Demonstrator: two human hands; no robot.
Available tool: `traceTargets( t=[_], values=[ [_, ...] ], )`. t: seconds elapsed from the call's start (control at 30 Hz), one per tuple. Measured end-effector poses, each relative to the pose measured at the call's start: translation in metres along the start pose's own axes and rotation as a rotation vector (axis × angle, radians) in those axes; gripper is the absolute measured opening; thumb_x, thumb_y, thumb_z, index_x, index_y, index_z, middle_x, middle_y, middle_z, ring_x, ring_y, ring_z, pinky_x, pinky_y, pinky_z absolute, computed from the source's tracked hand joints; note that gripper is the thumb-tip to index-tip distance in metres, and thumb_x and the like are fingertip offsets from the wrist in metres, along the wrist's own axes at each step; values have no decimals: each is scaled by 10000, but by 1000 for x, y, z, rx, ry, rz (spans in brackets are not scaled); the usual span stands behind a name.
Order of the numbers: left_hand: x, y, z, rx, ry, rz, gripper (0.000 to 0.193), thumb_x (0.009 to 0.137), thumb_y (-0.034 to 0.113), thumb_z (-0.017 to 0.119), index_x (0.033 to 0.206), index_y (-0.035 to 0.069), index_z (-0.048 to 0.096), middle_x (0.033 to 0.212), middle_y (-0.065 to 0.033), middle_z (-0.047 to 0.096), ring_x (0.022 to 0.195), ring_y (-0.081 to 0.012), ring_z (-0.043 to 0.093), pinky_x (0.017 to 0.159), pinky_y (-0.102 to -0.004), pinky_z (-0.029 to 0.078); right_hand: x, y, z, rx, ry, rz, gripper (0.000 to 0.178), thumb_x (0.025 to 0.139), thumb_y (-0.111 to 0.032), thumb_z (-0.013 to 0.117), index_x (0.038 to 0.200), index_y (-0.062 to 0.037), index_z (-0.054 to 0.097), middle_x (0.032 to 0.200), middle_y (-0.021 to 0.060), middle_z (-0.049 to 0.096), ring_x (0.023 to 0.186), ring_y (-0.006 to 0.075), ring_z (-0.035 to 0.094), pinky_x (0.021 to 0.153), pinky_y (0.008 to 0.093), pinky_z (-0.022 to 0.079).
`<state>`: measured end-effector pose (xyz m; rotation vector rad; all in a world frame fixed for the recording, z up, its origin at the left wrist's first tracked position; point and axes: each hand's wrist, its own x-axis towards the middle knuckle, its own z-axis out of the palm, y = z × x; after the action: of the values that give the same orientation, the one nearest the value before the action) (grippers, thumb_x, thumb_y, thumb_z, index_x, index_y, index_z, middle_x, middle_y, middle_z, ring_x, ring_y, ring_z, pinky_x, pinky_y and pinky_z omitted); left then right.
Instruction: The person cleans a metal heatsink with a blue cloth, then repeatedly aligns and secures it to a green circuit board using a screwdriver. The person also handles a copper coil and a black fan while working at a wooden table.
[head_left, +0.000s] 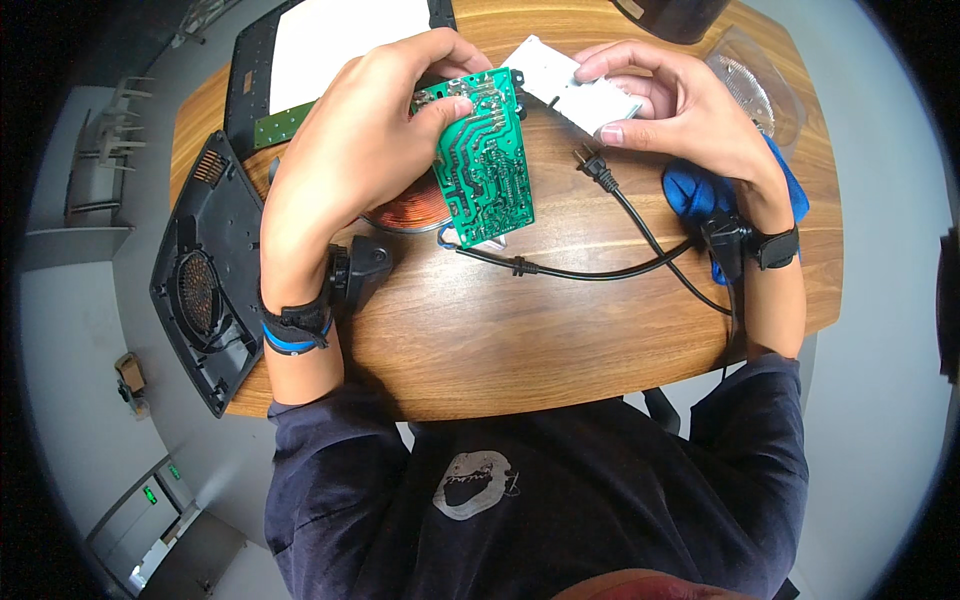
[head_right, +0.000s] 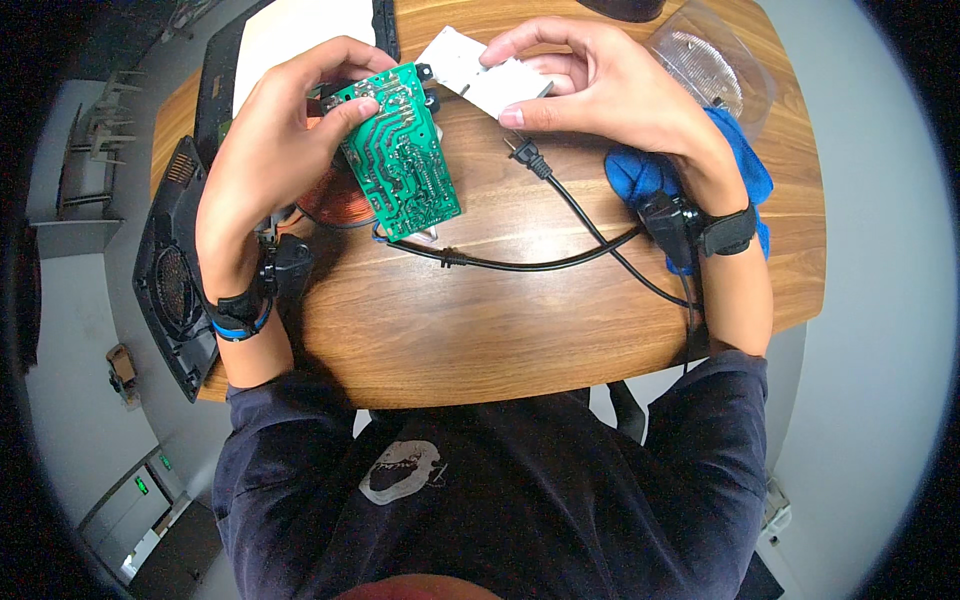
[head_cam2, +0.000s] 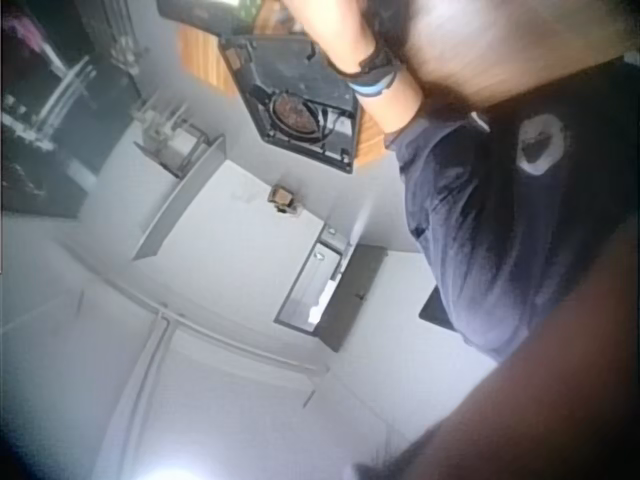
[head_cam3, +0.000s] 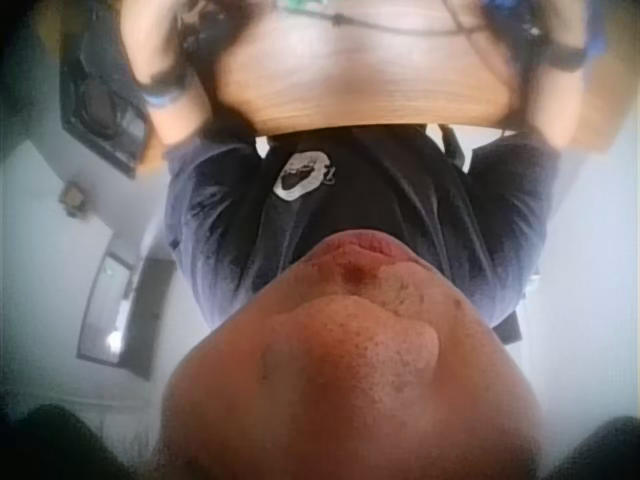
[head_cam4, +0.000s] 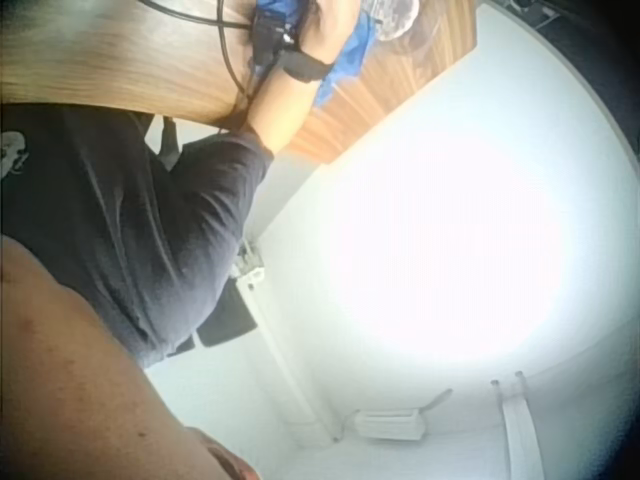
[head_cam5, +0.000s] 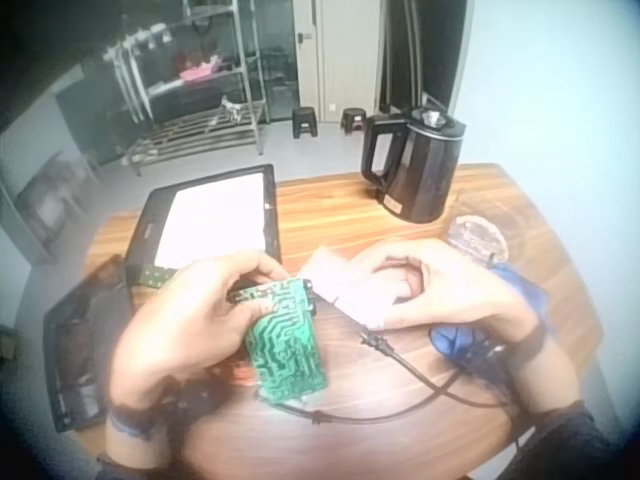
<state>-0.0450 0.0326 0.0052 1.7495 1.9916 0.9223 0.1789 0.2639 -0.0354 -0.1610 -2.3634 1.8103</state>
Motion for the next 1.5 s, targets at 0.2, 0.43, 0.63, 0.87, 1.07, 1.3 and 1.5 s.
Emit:
traceTargets(
  t=[0.2, 0.43, 0.63, 0.87, 1.07, 1.3, 1.5],
  values=[
    [-5, 10, -8, 50, 46, -12, 275, 1013, 34, 758, 1287, 22, 755, 1135, -76, 793, 1060, -135, 733, 893, -303, 597, -2, -13, 0, 25, -7, 28, 506, 922, -4, 851, 1394, 17, 673, 1434, 100, 665, 1249, 140, 666, 1091, 285, 555],
    [-4, 14, -15, 4, 174, 19, 274, 1016, 74, 776, 1280, 1, 772, 1136, -61, 809, 1026, -121, 732, 950, -306, 601, 2, 4, -8, 9, 59, 64, 388, 1062, -165, 766, 1390, 6, 651, 1059, 17, 716, 913, 67, 673, 834, 233, 577],
    [-10, 29, -15, 32, 312, -36, 307, 1002, 102, 813, 1299, 24, 791, 1160, -66, 808, 1034, -116, 726, 945, -291, 599, -2, -12, -11, -72, 50, 221, 389, 1108, -291, 713, 1381, -19, 659, 953, -26, 654, 813, 19, 591, 687, 215, 504],
    [-6, 35, -11, 70, 316, -15, 230, 1011, 116, 802, 1223, 27, 801, 1081, -26, 794, 968, -85, 704, 846, -259, 589, 2, 18, -4, -98, 104, 20, 375, 1122, -289, 690, 1390, -28, 662, 979, -64, 668, 830, -8, 563, 657, 193, 444],
    [-1, 10, -2, -26, 217, -70, 224, 1029, 145, 786, 1221, 30, 791, 1000, -12, 775, 876, -59, 689, 709, -244, 575, 2, 9, -3, -118, 69, 144, 371, 1143, -289, 648, 1437, -64, 626, 974, -65, 651, 824, 12, 537, 682, 214, 439],
    [-1, 6, 5, -119, 190, 44, 277, 989, 121, 829, 1240, 12, 781, 1012, -2, 761, 839, -54, 689, 736, -205, 574, 5, 10, 3, -94, 97, 85, 405, 1160, -283, 613, 1515, -102, 543, 969, -50, 645, 807, 43, 501, 706, 234, 443],
    [-2, 12, 6, -231, 71, -19, 303, 974, -12, 803, 1270, 16, 749, 1119, -6, 740, 1072, -59, 689, 859, -185, 568, 7, 6, 9, -78, 115, 53, 402, 1161, -251, 609, 1522, -100, 521, 1011, -27, 678, 832, 50, 515, 735, 237, 462]
  ],
)
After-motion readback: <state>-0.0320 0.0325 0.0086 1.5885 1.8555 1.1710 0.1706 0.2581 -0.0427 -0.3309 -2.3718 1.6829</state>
